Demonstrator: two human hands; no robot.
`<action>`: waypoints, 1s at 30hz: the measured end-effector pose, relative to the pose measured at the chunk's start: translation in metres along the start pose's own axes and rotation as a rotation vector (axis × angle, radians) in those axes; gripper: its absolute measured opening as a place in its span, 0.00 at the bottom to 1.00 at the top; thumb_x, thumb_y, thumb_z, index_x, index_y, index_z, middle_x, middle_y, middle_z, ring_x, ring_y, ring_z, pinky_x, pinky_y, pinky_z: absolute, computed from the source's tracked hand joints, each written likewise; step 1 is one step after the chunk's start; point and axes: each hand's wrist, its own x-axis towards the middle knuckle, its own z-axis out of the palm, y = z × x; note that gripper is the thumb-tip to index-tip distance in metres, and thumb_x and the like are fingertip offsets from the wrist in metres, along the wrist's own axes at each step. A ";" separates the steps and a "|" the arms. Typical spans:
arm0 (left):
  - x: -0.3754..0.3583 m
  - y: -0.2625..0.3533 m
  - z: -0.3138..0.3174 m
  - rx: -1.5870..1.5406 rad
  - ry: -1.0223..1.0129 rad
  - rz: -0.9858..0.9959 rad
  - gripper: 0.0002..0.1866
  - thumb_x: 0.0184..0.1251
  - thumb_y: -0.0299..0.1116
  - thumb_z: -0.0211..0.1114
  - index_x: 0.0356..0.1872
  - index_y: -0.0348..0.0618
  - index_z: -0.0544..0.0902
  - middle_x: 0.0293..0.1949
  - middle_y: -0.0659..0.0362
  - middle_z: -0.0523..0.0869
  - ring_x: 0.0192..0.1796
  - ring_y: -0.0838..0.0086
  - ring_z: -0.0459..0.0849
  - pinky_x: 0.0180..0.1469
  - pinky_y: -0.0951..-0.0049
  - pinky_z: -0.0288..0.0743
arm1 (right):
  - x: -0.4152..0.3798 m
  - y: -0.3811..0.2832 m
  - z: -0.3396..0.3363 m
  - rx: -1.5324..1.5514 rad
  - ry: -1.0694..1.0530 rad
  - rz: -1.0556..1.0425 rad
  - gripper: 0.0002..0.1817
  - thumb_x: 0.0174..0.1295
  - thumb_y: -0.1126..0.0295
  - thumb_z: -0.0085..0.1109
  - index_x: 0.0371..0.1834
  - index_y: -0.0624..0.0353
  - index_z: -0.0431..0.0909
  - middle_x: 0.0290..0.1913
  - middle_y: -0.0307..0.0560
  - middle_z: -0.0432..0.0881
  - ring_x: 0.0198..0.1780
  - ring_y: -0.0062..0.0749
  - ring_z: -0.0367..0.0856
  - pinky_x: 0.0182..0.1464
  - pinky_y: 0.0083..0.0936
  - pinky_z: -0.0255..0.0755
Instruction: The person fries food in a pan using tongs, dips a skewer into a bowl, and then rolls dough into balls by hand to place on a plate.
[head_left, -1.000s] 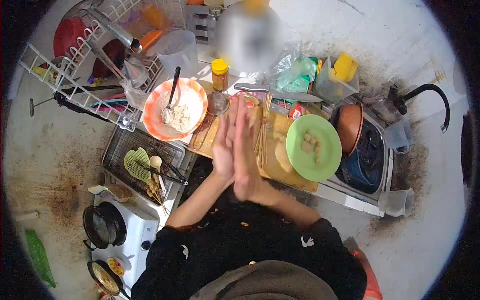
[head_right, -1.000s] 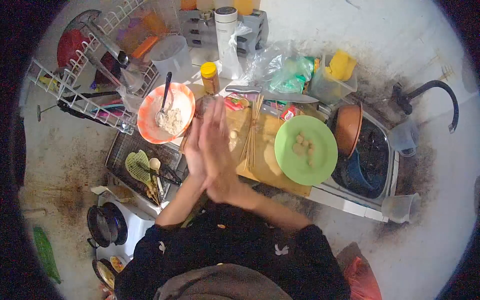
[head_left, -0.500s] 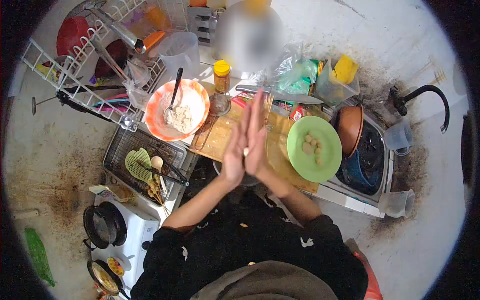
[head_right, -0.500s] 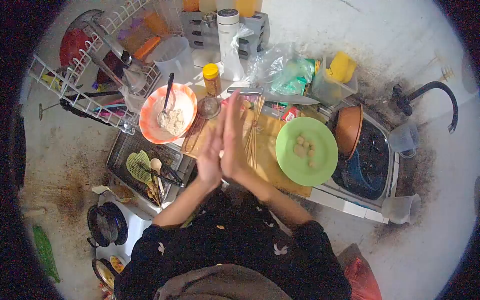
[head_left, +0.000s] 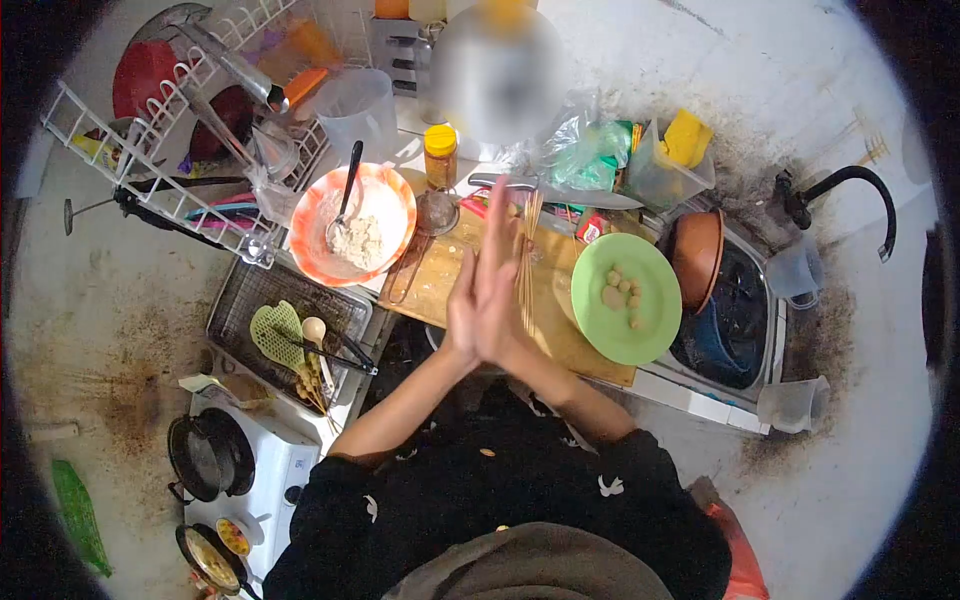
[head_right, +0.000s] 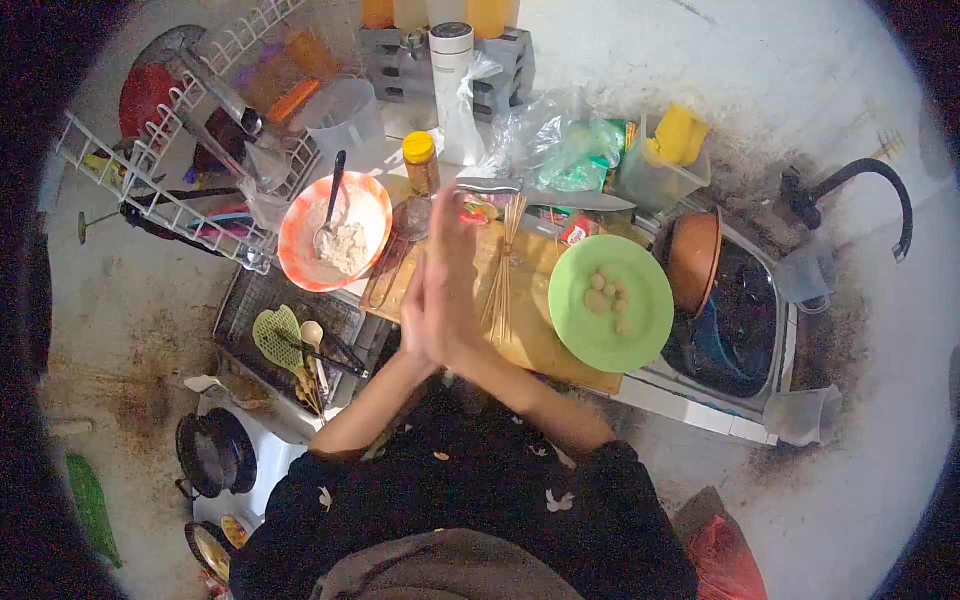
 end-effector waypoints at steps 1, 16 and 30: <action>0.009 0.000 -0.005 -0.084 -0.053 0.056 0.31 0.70 0.51 0.34 0.67 0.41 0.50 0.67 0.58 0.54 0.68 0.70 0.52 0.68 0.69 0.41 | -0.010 -0.001 0.007 0.068 -0.036 -0.026 0.40 0.63 0.43 0.12 0.68 0.67 0.31 0.71 0.58 0.30 0.72 0.44 0.27 0.69 0.35 0.23; 0.013 0.028 0.005 -0.269 -0.162 0.207 0.34 0.68 0.56 0.32 0.68 0.47 0.45 0.69 0.59 0.48 0.70 0.71 0.47 0.69 0.69 0.40 | -0.010 -0.023 -0.001 0.197 -0.039 -0.075 0.45 0.59 0.37 0.12 0.68 0.66 0.32 0.70 0.60 0.29 0.71 0.47 0.25 0.68 0.38 0.21; 0.005 0.028 0.014 -0.128 -0.279 0.415 0.41 0.62 0.65 0.21 0.68 0.46 0.36 0.70 0.56 0.36 0.72 0.68 0.34 0.69 0.67 0.26 | -0.006 0.016 -0.005 -0.064 -0.010 -0.034 0.47 0.58 0.35 0.10 0.67 0.66 0.26 0.70 0.57 0.25 0.71 0.43 0.22 0.67 0.42 0.18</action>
